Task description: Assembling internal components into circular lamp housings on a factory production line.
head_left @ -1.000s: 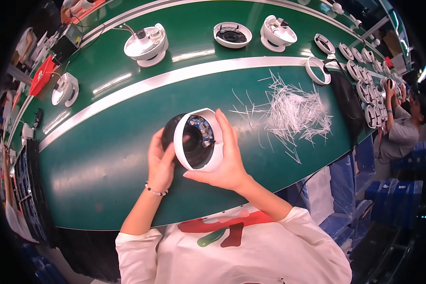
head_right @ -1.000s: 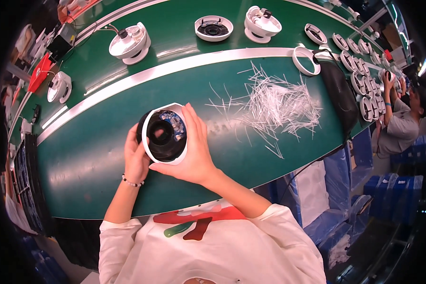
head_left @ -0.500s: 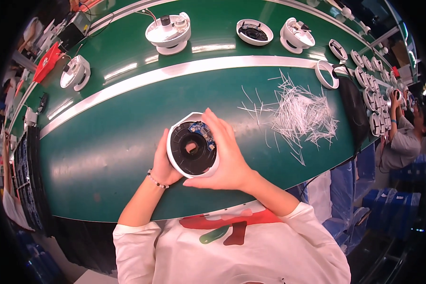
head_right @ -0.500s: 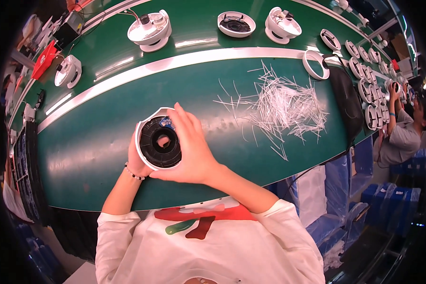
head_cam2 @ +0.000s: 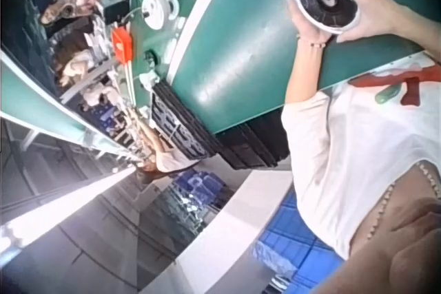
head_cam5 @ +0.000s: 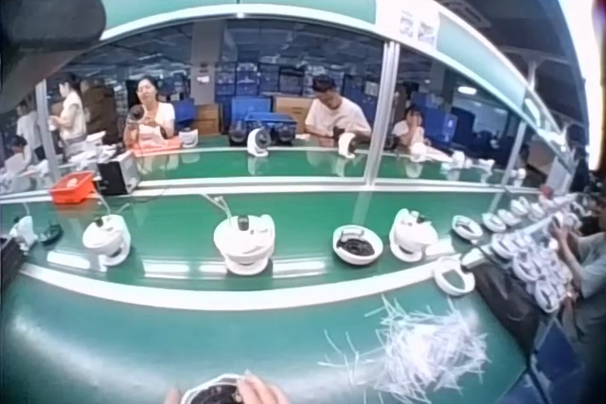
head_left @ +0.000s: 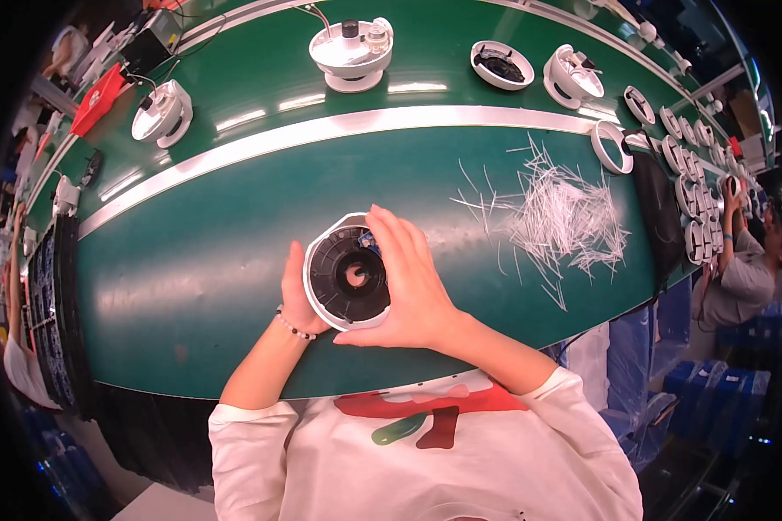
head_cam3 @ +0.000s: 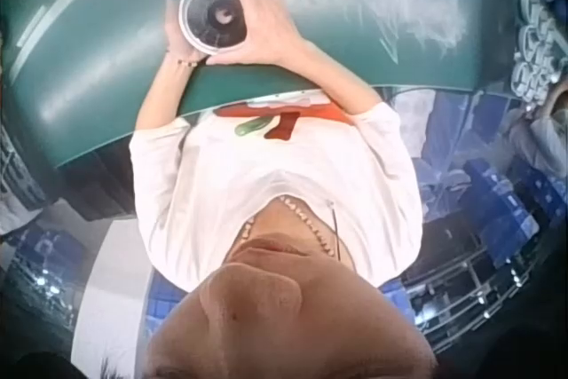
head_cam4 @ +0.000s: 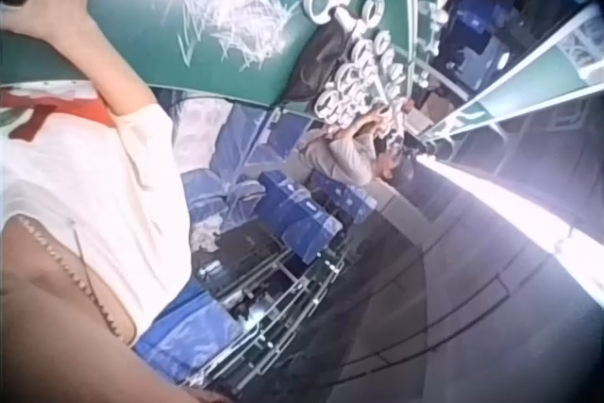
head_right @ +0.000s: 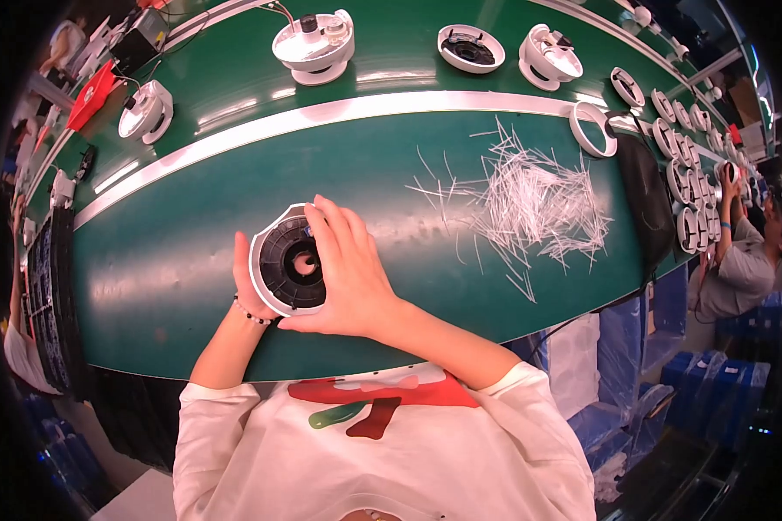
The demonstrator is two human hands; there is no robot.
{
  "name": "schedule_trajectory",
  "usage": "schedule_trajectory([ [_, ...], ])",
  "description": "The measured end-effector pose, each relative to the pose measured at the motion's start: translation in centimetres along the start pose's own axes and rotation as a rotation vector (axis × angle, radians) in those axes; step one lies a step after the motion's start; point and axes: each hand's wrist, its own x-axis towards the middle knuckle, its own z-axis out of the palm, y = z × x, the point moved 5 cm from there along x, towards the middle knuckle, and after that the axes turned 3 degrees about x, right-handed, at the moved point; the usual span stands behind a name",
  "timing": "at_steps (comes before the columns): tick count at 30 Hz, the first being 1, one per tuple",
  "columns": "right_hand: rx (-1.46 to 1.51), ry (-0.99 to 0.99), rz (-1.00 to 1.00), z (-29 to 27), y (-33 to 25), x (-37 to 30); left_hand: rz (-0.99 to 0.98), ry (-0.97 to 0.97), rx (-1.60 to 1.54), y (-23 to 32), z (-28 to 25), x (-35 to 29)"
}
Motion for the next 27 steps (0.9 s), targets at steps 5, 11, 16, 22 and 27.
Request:
schedule_trajectory([
  [5, 0.000, 0.081, 0.030, 0.8, 0.7, 0.5, 0.140, -0.042, 0.149, 0.4, 0.6, 0.3],
  [11, -0.082, 0.246, 0.041, 1.4, -0.3, -0.4, 0.172, 0.011, 0.061, 0.7, 2.3, 0.5],
  [16, -0.162, 0.236, -0.102, 0.4, -1.7, 0.0, 0.140, 0.045, -0.072, 0.4, 0.7, 0.5],
  [22, -0.080, 0.027, -0.382, -0.5, -0.5, -0.5, -0.084, 0.054, 0.045, 4.2, 0.6, -0.4],
  [27, -0.163, 0.190, -0.340, -4.2, -0.8, -3.1, -0.191, 0.143, 0.198, 6.1, -0.4, 0.5],
])
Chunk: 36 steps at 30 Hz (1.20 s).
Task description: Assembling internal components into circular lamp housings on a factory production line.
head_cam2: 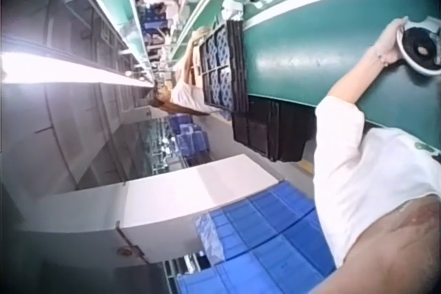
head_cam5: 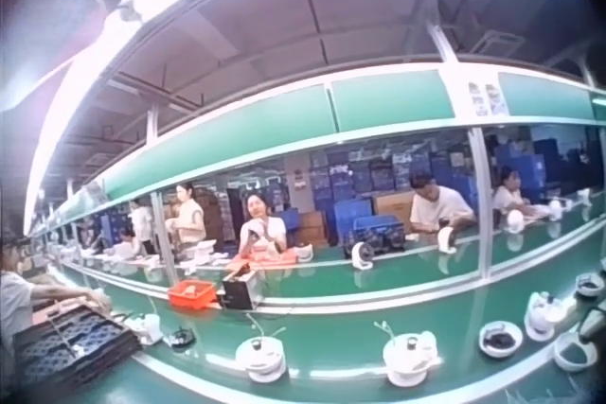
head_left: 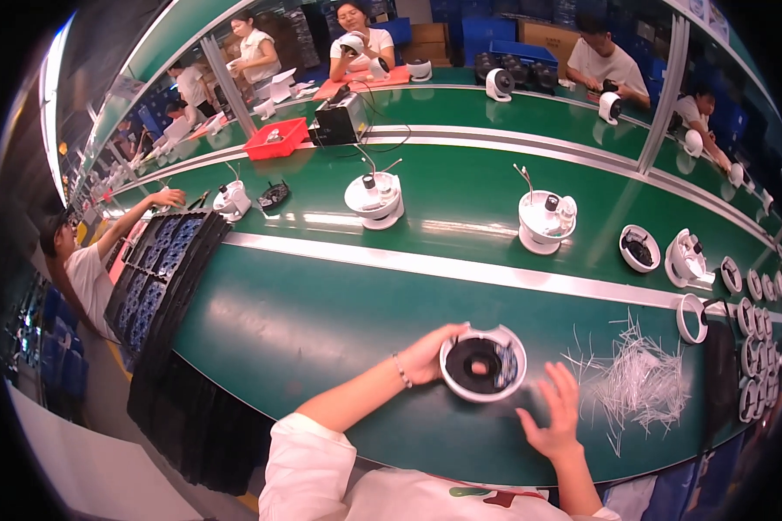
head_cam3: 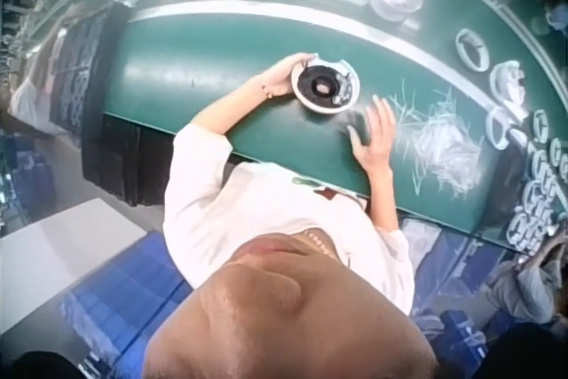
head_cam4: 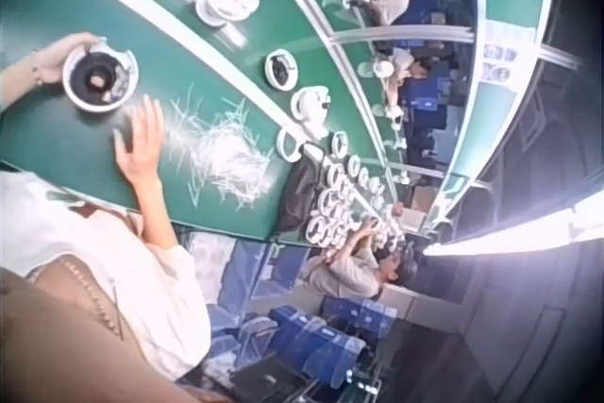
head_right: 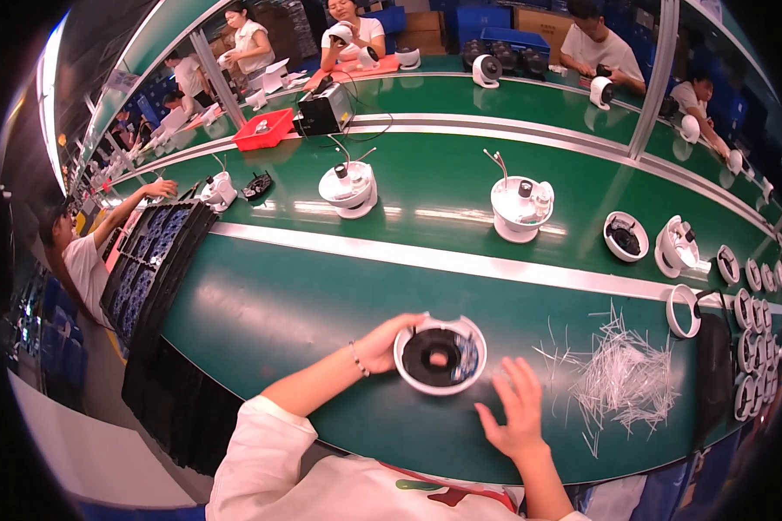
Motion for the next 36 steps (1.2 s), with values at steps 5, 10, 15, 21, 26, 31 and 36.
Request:
schedule_trajectory([
  [5, -0.290, 0.162, 0.187, -5.4, 2.2, -2.1, 0.272, 0.075, -0.014, 8.6, -2.3, 6.2],
  [10, -0.380, 0.267, 0.321, -9.7, 5.9, -4.3, 0.435, 0.151, 0.133, 17.3, -10.2, 13.3],
  [15, -0.503, 0.340, 0.323, -12.1, 9.9, -6.9, 0.682, 0.579, 0.390, 23.3, -17.5, 20.2],
  [21, -0.989, 0.480, 0.483, -20.2, 21.2, -7.1, 1.077, 0.898, 0.819, 16.3, -7.4, 12.7],
  [26, -0.981, 0.146, 0.684, -18.4, 28.9, -3.4, 1.264, 0.883, 0.965, 15.3, -11.3, 3.4],
  [31, -1.119, 0.025, 0.964, -19.2, 27.7, -2.0, 1.369, 1.027, 0.992, 15.7, -14.6, -1.5],
  [36, -1.258, 0.161, 0.412, -16.7, 22.1, 2.3, 1.316, 1.399, 1.050, 20.8, -23.2, -11.7],
])
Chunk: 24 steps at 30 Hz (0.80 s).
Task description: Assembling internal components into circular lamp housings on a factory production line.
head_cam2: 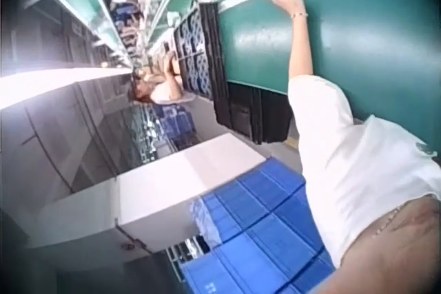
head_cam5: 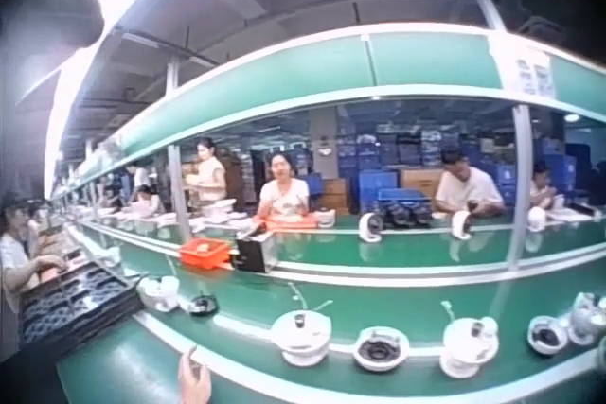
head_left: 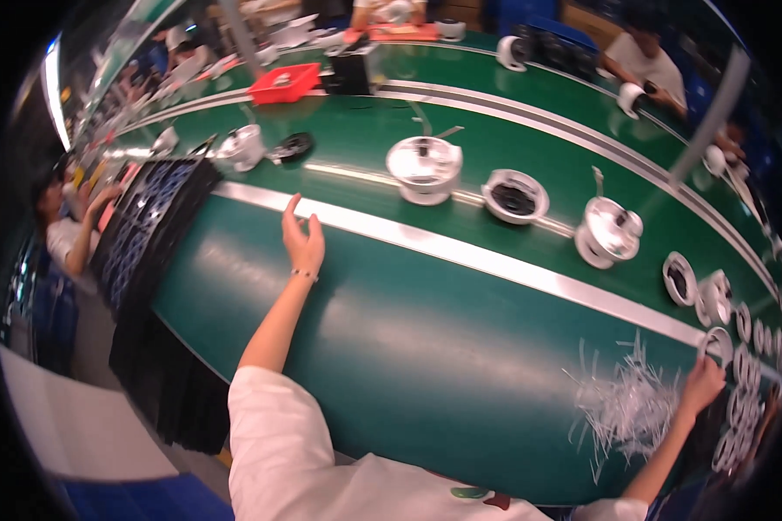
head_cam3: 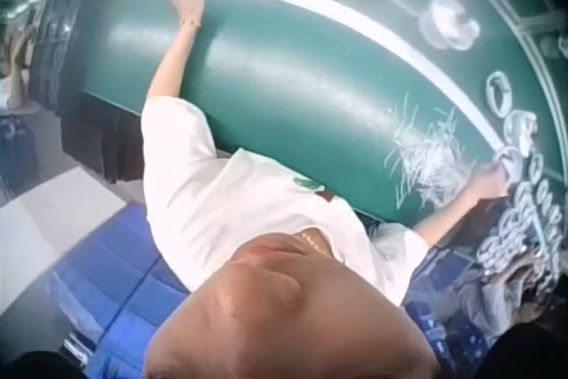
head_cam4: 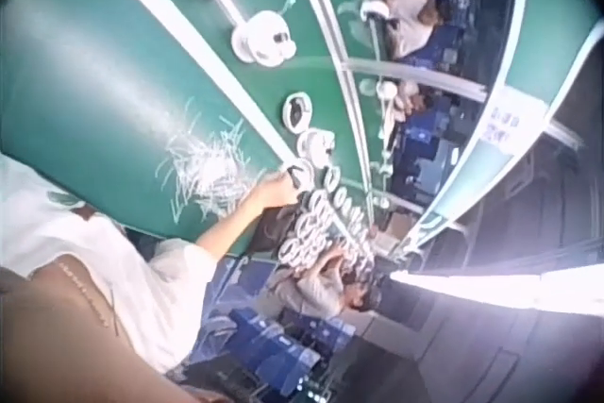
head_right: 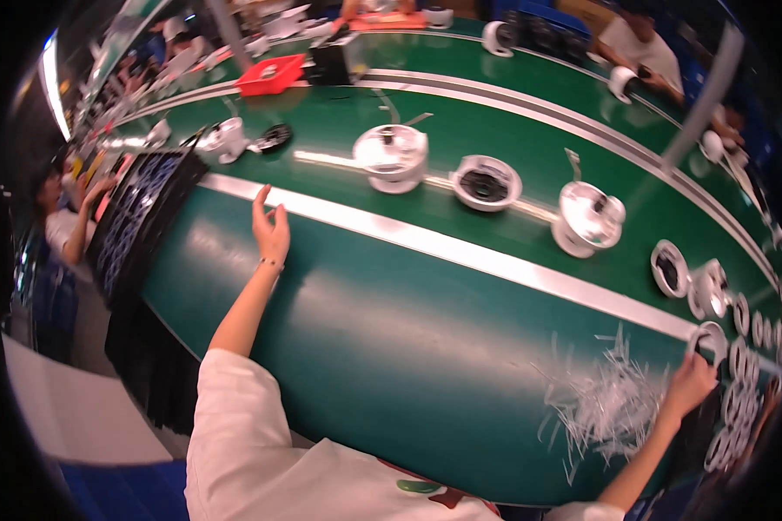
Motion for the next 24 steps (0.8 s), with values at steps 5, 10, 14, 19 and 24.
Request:
schedule_trajectory([
  [5, 0.345, 0.068, -0.184, -6.6, -8.2, -0.3, 0.242, 0.094, 0.406, -7.5, 0.8, 7.9],
  [10, 0.680, -0.002, -0.285, -10.0, -20.0, -2.8, 0.129, -0.156, 0.956, -9.9, 6.1, 13.6],
  [14, 0.759, -0.192, -0.533, -12.1, -28.3, -4.6, 0.071, -0.229, 1.182, -14.1, 7.9, 16.1],
  [19, 0.957, -0.384, -0.622, -12.3, -32.5, -6.7, 0.210, -0.197, 1.030, -14.1, 8.8, 17.8],
  [24, 1.109, -0.379, -0.732, -13.6, -35.0, -8.2, 0.347, -0.340, 0.754, -8.1, 5.6, 13.3],
])
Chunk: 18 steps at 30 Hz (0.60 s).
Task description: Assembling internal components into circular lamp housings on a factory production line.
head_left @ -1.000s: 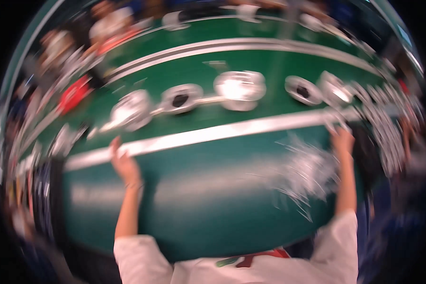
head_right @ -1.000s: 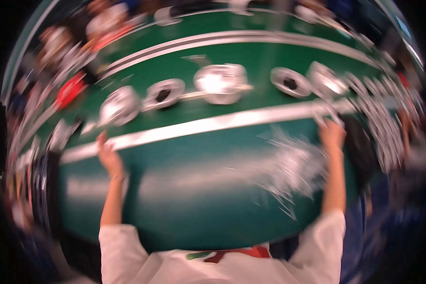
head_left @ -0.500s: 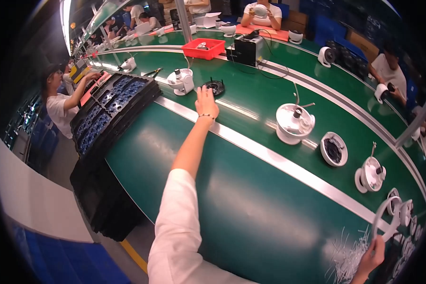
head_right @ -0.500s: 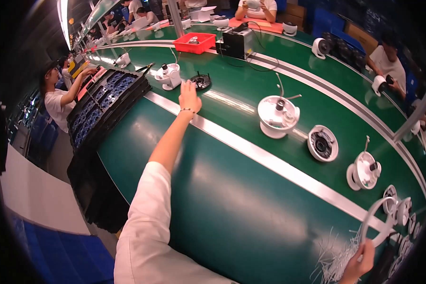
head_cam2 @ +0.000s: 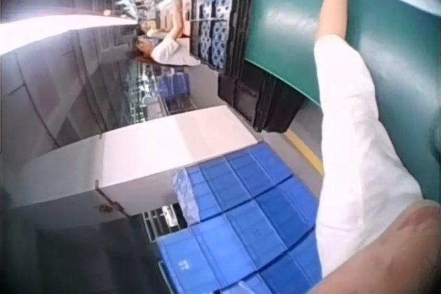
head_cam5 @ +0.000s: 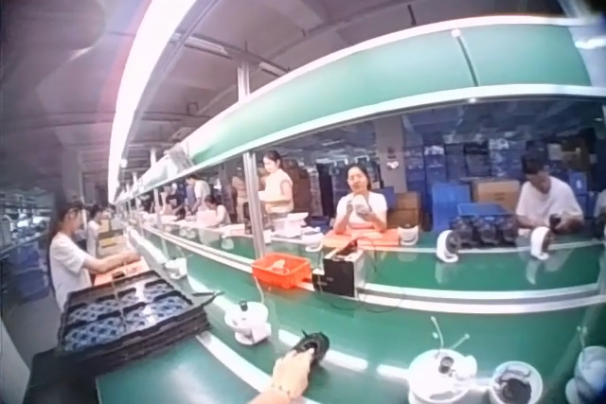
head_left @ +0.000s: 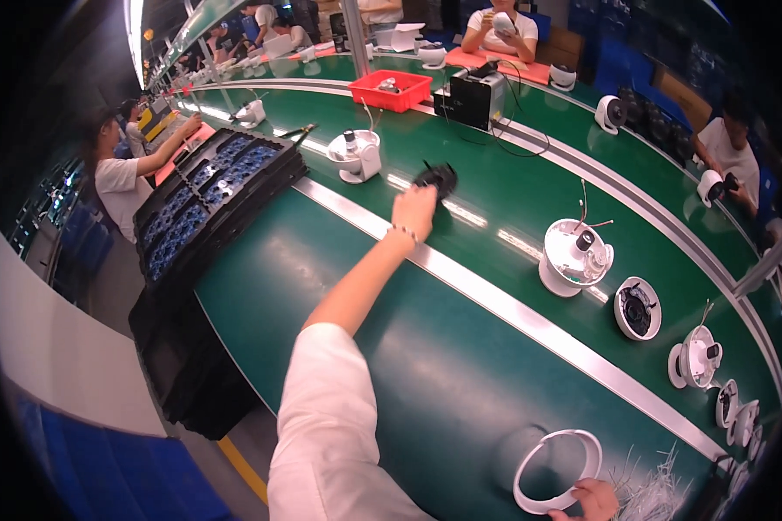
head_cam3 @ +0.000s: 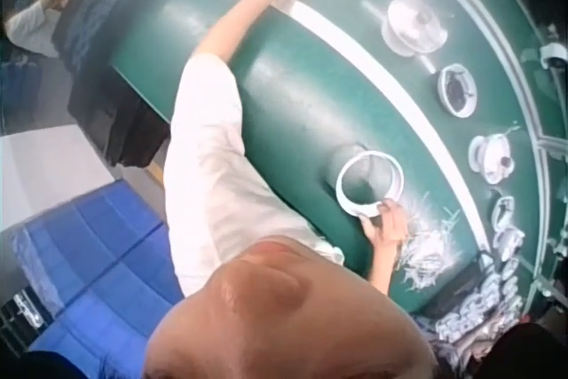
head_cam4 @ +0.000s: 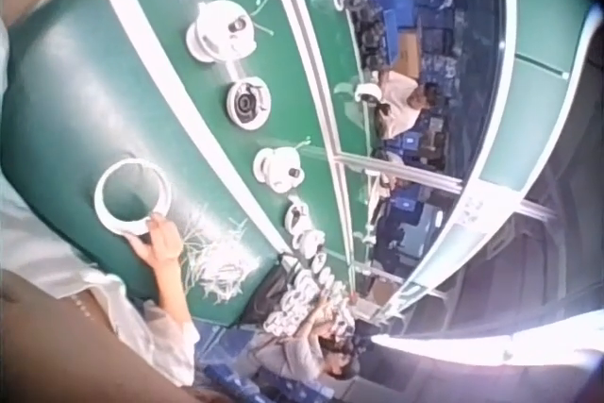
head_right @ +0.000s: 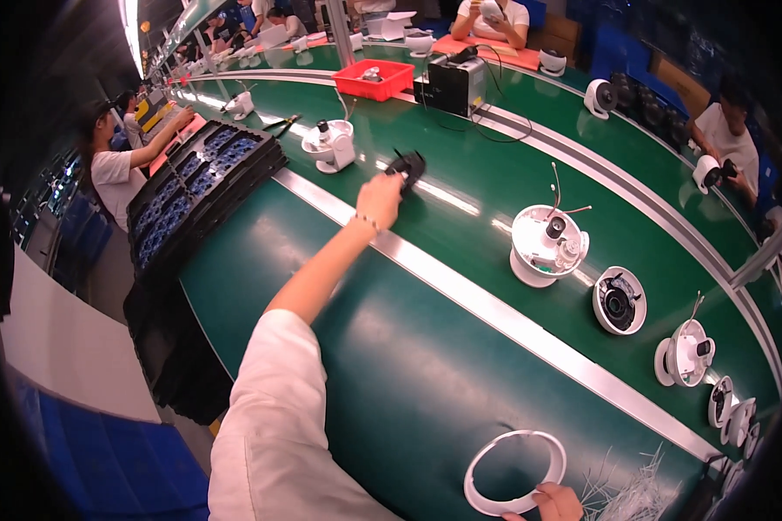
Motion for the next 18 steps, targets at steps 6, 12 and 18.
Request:
schedule_trajectory([
  [6, 0.058, -0.174, 0.045, 4.0, -0.4, -1.3, 0.335, -0.250, 0.014, 9.6, -10.2, -13.4],
  [12, -0.014, -0.451, 0.194, 6.2, -1.4, -1.0, 0.548, -0.330, -0.003, 13.6, -14.7, -22.4],
  [18, -0.032, -0.162, 0.132, 6.5, -6.0, 2.3, 0.463, -0.361, -0.341, 14.8, -16.4, -24.0],
])
